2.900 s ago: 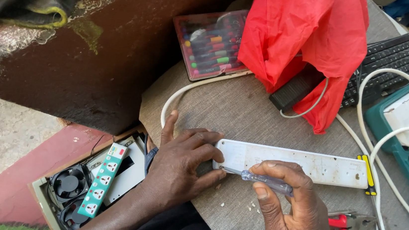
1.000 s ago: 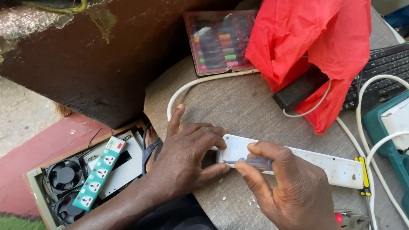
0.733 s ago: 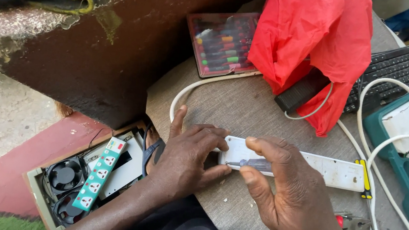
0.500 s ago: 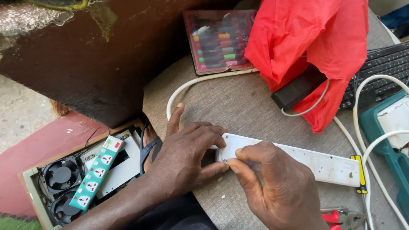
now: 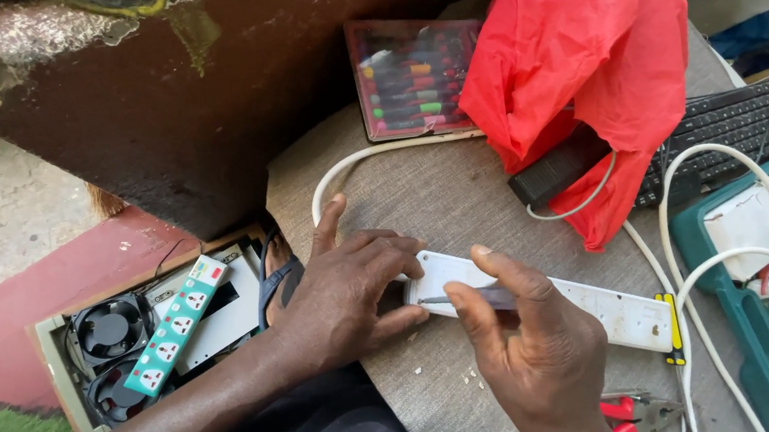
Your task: Disassembling a power strip extension cord by removing screws with a screwdriver and using pliers.
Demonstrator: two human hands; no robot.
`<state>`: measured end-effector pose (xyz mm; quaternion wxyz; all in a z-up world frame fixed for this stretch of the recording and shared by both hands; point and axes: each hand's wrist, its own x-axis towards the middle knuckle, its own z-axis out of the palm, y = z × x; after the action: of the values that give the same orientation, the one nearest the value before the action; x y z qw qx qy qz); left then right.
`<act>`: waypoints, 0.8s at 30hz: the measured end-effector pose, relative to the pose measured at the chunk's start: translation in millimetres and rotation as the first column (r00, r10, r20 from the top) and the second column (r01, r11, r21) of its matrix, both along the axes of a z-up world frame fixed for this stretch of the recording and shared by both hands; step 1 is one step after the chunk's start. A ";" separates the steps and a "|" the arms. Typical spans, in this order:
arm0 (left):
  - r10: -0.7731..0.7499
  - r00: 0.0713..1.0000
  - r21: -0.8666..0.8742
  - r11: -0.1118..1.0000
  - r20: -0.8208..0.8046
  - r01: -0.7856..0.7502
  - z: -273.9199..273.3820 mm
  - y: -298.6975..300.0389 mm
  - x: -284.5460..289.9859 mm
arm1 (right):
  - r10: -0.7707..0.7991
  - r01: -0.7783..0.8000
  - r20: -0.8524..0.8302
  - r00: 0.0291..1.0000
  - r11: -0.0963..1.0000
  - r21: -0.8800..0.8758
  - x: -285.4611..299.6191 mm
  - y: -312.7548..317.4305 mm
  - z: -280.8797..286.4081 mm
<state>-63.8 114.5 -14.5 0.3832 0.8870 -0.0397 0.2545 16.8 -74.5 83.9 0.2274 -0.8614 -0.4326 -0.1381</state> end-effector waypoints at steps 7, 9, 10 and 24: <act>-0.020 0.999 -0.016 1.000 -0.026 0.019 2.9 0.6 0.2 | 0.166 -0.181 -0.244 0.955 0.983 -0.040 -14.1 10.3 33.5; -0.006 1.000 -0.014 1.000 -0.021 0.006 4.0 0.3 -1.6 | 0.274 -0.270 -0.196 0.941 0.962 0.050 -12.8 12.7 28.7; -0.005 1.000 -0.014 1.000 -0.022 0.004 2.9 0.5 -0.4 | 0.276 -0.271 -0.197 0.941 0.961 0.050 -10.0 15.0 25.8; -0.012 1.000 -0.001 1.000 -0.022 0.012 -0.3 0.9 1.0 | 0.006 -0.001 0.227 0.974 1.000 -0.023 -3.9 15.0 11.2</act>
<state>-62.9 115.4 -14.9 0.3856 0.8892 -0.0406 0.2427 12.8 -59.5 95.1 0.1671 -0.8417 -0.4589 -0.2303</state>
